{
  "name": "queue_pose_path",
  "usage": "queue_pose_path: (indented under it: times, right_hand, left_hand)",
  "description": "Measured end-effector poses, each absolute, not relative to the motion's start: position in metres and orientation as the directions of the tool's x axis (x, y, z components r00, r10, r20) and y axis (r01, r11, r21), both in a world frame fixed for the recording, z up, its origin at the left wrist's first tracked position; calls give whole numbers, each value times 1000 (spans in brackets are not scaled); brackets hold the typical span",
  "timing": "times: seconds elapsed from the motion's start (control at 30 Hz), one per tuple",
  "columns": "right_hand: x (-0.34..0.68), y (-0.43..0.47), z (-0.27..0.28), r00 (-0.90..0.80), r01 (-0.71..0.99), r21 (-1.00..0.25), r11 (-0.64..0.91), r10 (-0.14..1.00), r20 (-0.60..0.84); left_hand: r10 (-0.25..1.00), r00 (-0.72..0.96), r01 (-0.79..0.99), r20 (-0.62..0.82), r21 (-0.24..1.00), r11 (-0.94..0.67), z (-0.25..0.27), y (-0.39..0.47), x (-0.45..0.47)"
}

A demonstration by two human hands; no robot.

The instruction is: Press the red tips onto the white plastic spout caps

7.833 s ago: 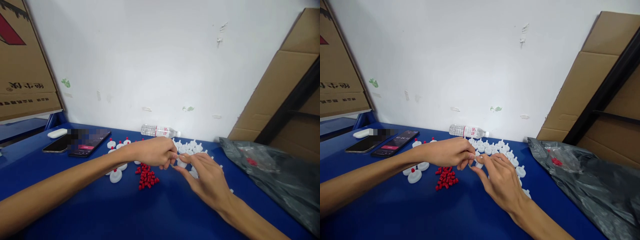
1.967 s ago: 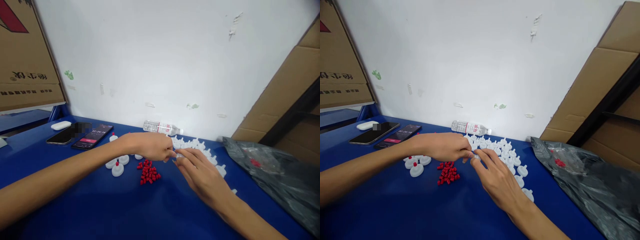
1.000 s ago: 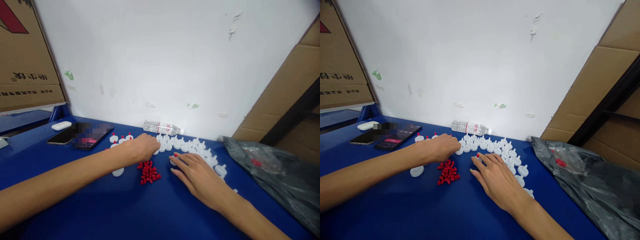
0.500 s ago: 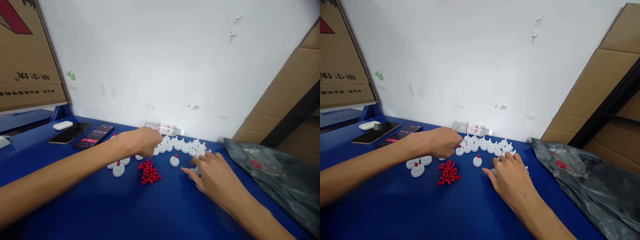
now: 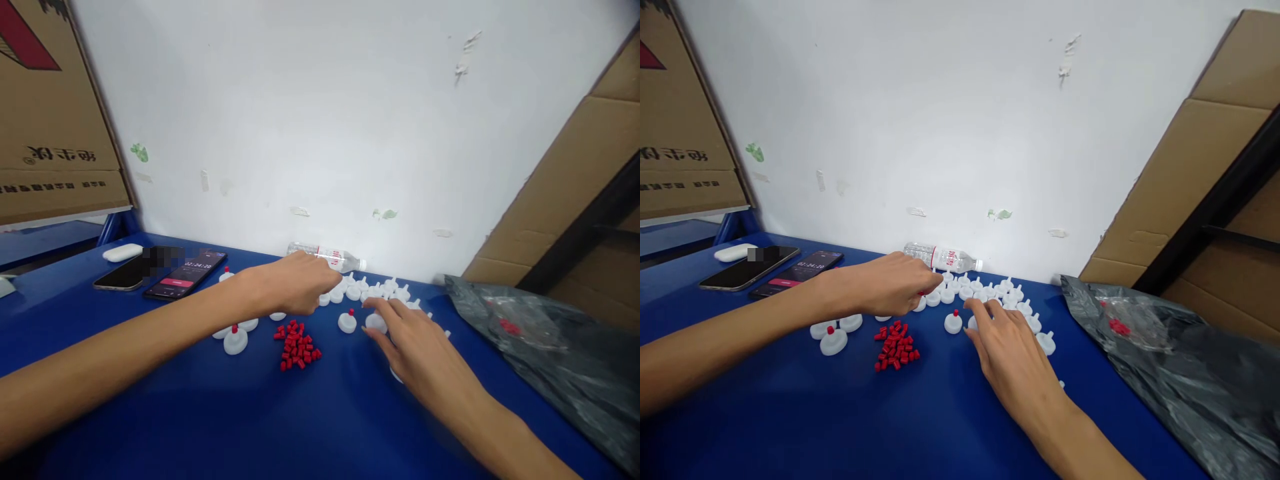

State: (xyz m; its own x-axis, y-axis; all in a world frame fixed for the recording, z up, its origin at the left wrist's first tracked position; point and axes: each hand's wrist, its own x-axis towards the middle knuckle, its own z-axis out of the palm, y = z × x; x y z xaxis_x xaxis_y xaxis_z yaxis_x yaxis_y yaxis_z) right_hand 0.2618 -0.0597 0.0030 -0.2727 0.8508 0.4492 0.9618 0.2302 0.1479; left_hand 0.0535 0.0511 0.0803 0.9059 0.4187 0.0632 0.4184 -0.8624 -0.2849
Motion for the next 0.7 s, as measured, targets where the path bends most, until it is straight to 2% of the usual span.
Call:
queue_pose_path:
  times: [0.17,0.3,0.53,0.7]
  right_hand:
    - [258,-62,8,-227,967,29,253,806,547]
    - [257,-60,6,-273,942,-1,335,769,578]
    - [262,-59,2,-217,948,-52,315,754,620]
    - [263,-59,4,-195,943,-100,318,771,607]
  left_hand:
    - [426,883,453,196,-122,-883,78,51,60]
    - [429,853,423,296,91,-902,78,48,66]
    - [390,871,246,297,424,-872,79,49,69]
    - [394,874,208,284,513,-833,76,51,71]
